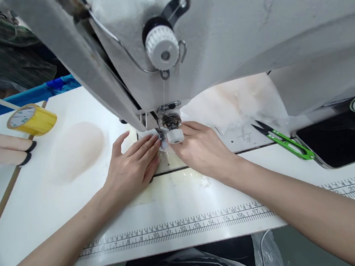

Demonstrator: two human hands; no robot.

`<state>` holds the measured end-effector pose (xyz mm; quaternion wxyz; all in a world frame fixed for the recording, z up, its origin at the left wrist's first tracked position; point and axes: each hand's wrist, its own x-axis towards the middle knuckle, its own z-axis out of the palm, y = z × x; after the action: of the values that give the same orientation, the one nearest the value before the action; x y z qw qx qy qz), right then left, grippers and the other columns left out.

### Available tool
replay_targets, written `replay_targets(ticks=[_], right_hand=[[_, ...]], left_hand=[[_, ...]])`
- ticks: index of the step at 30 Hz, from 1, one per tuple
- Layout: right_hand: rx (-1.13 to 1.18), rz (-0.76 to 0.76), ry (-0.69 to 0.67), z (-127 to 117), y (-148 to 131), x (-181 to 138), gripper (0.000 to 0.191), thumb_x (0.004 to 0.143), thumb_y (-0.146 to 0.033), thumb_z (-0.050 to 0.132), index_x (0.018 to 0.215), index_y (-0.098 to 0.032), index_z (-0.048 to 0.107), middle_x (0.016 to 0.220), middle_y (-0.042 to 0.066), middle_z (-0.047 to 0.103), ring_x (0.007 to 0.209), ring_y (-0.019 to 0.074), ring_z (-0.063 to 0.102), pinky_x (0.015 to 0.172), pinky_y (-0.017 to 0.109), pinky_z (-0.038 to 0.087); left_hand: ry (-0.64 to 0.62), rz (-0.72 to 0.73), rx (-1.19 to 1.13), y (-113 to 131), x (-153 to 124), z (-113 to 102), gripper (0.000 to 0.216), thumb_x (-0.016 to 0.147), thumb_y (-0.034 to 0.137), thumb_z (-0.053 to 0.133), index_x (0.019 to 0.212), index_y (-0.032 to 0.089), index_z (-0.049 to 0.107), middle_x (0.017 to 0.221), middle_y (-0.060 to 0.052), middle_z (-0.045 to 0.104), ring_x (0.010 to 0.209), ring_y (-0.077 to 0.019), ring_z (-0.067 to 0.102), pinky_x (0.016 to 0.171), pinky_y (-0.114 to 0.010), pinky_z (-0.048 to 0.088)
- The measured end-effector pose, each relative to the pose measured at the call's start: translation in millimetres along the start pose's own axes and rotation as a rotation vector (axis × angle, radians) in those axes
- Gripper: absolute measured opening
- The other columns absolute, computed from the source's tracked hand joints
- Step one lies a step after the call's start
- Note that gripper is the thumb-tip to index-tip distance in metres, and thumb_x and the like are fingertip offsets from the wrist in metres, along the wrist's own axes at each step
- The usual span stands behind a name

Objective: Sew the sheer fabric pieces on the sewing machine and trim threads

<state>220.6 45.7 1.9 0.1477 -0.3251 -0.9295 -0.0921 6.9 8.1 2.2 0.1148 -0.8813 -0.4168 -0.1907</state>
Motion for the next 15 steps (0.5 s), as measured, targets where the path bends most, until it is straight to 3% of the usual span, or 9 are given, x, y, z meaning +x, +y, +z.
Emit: replay_targets(ticks=[15], right_hand=[[-0.095,0.003,-0.021,3.9,2.7,-0.2,0.032,0.091,-0.006,0.048,0.117,-0.012,0.066,0.1,0.01,0.074,0.102,0.0245,0.064,0.082,0.037,0.049]], left_hand=[[-0.028,-0.024,-0.016,-0.8,-1.1,0.9,0.035,0.096,0.022,0.047,0.128,0.014,0.06,0.127,-0.01,0.066,0.12,-0.0248,0.061,0.115,-0.052,0.026]])
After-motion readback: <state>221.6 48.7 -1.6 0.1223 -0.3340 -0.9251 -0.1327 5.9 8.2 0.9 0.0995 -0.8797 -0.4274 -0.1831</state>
